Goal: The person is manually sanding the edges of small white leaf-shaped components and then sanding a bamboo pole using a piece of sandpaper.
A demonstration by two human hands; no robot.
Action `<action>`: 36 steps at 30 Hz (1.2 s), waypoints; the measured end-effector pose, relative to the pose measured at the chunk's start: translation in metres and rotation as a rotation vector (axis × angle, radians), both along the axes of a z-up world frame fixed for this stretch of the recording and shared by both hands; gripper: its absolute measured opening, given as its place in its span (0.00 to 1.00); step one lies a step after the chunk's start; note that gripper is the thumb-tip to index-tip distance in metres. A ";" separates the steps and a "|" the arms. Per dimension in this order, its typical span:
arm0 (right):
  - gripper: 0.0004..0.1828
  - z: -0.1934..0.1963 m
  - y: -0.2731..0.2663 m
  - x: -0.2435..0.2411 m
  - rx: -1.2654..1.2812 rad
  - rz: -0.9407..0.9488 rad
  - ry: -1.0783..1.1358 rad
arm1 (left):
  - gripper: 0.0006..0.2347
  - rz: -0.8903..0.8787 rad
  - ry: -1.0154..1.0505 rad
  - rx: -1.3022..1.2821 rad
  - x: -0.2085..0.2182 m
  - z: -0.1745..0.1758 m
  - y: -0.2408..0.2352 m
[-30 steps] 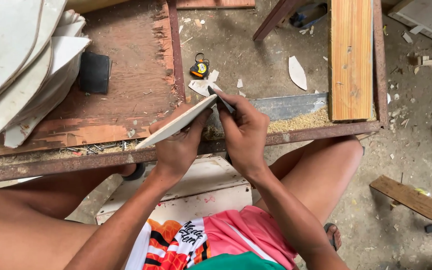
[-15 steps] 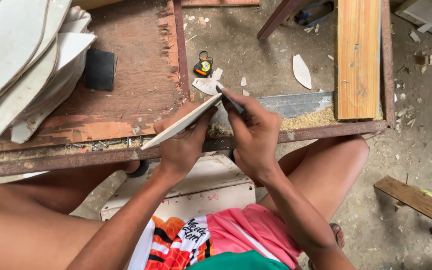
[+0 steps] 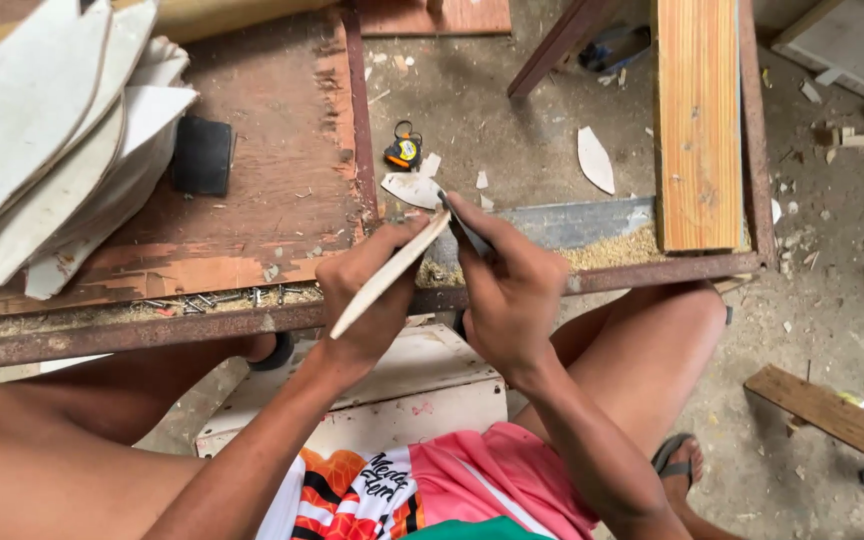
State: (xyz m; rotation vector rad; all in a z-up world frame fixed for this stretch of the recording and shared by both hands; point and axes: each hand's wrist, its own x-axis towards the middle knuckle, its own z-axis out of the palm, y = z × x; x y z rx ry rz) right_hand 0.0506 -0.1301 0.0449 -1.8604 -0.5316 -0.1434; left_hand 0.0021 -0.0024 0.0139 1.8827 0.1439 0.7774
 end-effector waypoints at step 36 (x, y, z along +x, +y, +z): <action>0.16 0.018 -0.007 -0.006 0.030 0.159 -0.542 | 0.09 -0.134 0.025 0.013 -0.008 0.001 0.000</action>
